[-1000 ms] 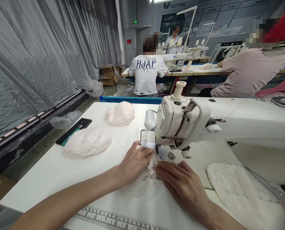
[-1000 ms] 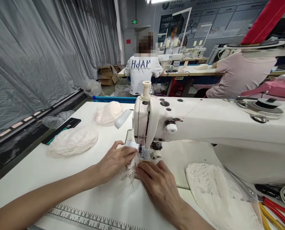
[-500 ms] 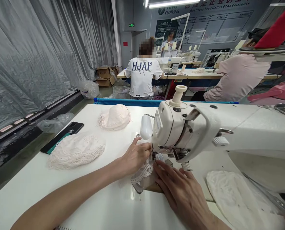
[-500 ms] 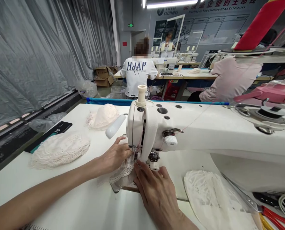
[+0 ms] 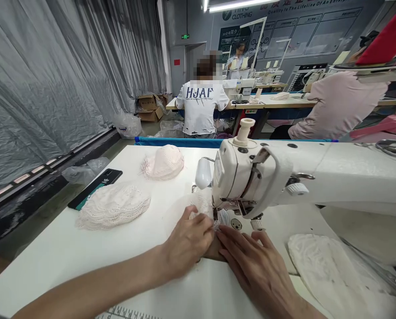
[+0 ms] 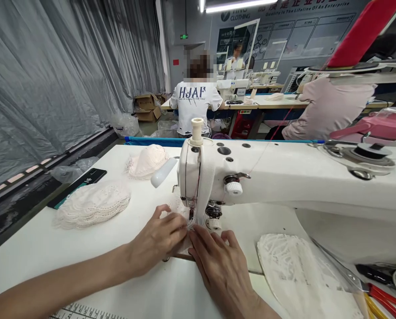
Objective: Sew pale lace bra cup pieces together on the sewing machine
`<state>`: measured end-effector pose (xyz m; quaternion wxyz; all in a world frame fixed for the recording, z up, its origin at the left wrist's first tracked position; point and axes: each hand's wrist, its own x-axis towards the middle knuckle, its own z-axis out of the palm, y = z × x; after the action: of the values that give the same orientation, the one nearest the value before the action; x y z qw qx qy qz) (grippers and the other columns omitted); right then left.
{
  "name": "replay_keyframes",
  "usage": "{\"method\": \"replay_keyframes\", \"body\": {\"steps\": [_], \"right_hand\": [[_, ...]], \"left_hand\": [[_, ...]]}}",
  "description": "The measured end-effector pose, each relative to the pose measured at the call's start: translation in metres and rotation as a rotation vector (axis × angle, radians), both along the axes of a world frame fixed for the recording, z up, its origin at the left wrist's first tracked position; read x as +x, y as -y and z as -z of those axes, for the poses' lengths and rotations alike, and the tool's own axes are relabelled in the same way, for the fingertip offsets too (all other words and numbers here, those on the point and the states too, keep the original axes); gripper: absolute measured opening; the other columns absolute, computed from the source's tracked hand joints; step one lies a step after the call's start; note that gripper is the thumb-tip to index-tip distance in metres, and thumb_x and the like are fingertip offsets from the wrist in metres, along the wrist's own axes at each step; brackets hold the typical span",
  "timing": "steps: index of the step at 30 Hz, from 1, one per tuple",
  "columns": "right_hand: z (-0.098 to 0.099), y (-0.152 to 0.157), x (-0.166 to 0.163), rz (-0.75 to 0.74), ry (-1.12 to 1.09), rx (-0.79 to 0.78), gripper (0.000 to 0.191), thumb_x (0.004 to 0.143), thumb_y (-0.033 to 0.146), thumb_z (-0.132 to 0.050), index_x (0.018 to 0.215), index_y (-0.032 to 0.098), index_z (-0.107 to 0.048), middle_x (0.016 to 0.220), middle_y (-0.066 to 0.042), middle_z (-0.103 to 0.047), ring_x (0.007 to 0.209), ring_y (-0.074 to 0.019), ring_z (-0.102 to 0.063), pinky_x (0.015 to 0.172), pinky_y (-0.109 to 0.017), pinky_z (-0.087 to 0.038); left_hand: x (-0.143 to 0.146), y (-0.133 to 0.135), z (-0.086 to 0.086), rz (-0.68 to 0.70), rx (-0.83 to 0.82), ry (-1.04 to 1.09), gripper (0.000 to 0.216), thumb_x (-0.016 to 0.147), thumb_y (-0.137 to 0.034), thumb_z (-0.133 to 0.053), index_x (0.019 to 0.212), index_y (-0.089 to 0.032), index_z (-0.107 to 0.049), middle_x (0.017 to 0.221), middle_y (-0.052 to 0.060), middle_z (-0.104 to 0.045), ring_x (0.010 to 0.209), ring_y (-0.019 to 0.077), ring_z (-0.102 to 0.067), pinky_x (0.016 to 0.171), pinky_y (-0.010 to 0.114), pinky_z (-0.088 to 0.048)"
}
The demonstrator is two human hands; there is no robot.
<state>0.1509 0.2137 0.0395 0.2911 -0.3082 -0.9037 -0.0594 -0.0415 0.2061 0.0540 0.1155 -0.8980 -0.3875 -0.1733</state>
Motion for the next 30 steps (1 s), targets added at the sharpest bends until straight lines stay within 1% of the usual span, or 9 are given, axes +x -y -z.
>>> {"method": "replay_keyframes", "body": {"steps": [2, 5, 7, 14, 18, 20, 24, 28, 30], "right_hand": [[0.0, 0.0, 0.0, 0.001, 0.006, 0.007, 0.031, 0.096, 0.019, -0.033, 0.107, 0.016, -0.062, 0.11, -0.009, -0.067, 0.082, -0.0169, -0.064, 0.071, -0.033, -0.031], [0.0, 0.001, 0.0, 0.002, 0.009, 0.007, 0.031, 0.096, 0.018, -0.033, 0.106, 0.016, -0.063, 0.109, -0.009, -0.067, 0.081, -0.0167, -0.064, 0.071, -0.033, -0.031], [0.0, 0.001, 0.001, -0.002, 0.008, -0.002, 0.031, 0.096, 0.018, -0.033, 0.105, 0.017, -0.063, 0.109, -0.009, -0.067, 0.082, -0.0168, -0.064, 0.071, -0.033, -0.031], [0.0, 0.0, 0.003, -0.01, 0.012, 0.001, 0.032, 0.096, 0.017, -0.032, 0.105, 0.018, -0.062, 0.109, -0.009, -0.067, 0.082, -0.0168, -0.064, 0.072, -0.033, -0.031], [0.0, 0.0, 0.003, -0.002, 0.012, 0.017, 0.03, 0.096, 0.016, -0.033, 0.104, 0.017, -0.062, 0.108, -0.009, -0.067, 0.079, -0.0162, -0.064, 0.071, -0.033, -0.032], [-0.001, -0.001, 0.003, -0.001, 0.017, 0.016, 0.03, 0.095, 0.014, -0.033, 0.105, 0.017, -0.061, 0.108, -0.009, -0.067, 0.077, -0.016, -0.064, 0.071, -0.033, -0.032], [-0.001, -0.002, 0.002, 0.005, 0.015, 0.023, 0.03, 0.095, 0.015, -0.032, 0.105, 0.016, -0.06, 0.107, -0.009, -0.067, 0.075, -0.0161, -0.064, 0.07, -0.033, -0.031], [-0.001, -0.003, 0.002, 0.009, 0.01, 0.037, 0.029, 0.095, 0.014, -0.032, 0.105, 0.016, -0.059, 0.107, -0.009, -0.067, 0.075, -0.0162, -0.064, 0.07, -0.033, -0.03], [-0.001, -0.003, 0.003, 0.012, 0.006, 0.038, 0.029, 0.095, 0.014, -0.032, 0.104, 0.016, -0.06, 0.106, -0.009, -0.067, 0.075, -0.0163, -0.063, 0.07, -0.033, -0.03]], "left_hand": [[0.004, 0.01, 0.0, -0.012, 0.04, -0.035, 0.017, 0.084, 0.0, -0.044, 0.082, -0.013, -0.056, 0.079, 0.001, -0.057, 0.082, 0.014, -0.053, 0.089, 0.037, -0.035], [0.01, 0.016, 0.001, -0.023, 0.138, -0.061, 0.017, 0.084, 0.0, -0.045, 0.081, -0.011, -0.057, 0.075, 0.001, -0.056, 0.08, 0.0142, -0.053, 0.086, 0.035, -0.036], [0.012, 0.018, 0.002, -0.035, 0.174, -0.061, 0.016, 0.085, -0.001, -0.046, 0.08, -0.01, -0.058, 0.073, 0.001, -0.056, 0.077, 0.0144, -0.052, 0.083, 0.034, -0.038], [0.016, 0.024, 0.005, -0.098, 0.149, -0.11, 0.015, 0.084, -0.003, -0.047, 0.08, -0.011, -0.06, 0.074, 0.003, -0.058, 0.07, 0.0158, -0.051, 0.074, 0.032, -0.042], [0.016, 0.024, 0.007, -0.108, 0.19, -0.128, 0.018, 0.084, -0.002, -0.045, 0.08, -0.011, -0.06, 0.078, 0.005, -0.06, 0.069, 0.0159, -0.052, 0.074, 0.033, -0.042], [0.016, 0.023, 0.007, -0.109, 0.215, -0.137, 0.019, 0.083, 0.0, -0.045, 0.083, -0.009, -0.061, 0.082, 0.006, -0.061, 0.07, 0.016, -0.053, 0.073, 0.033, -0.041], [0.014, 0.022, 0.011, -0.132, 0.233, -0.168, 0.022, 0.081, 0.001, -0.047, 0.096, -0.006, -0.061, 0.096, 0.008, -0.063, 0.081, 0.0176, -0.056, 0.081, 0.034, -0.041], [0.013, 0.022, 0.014, -0.178, 0.183, -0.24, 0.029, 0.082, -0.001, -0.047, 0.11, -0.005, -0.057, 0.11, 0.011, -0.06, 0.093, 0.0185, -0.056, 0.09, 0.036, -0.039], [0.012, 0.022, 0.015, -0.19, 0.17, -0.264, 0.031, 0.084, -0.003, -0.047, 0.114, -0.004, -0.055, 0.115, 0.012, -0.058, 0.097, 0.0185, -0.055, 0.092, 0.035, -0.039]]}}
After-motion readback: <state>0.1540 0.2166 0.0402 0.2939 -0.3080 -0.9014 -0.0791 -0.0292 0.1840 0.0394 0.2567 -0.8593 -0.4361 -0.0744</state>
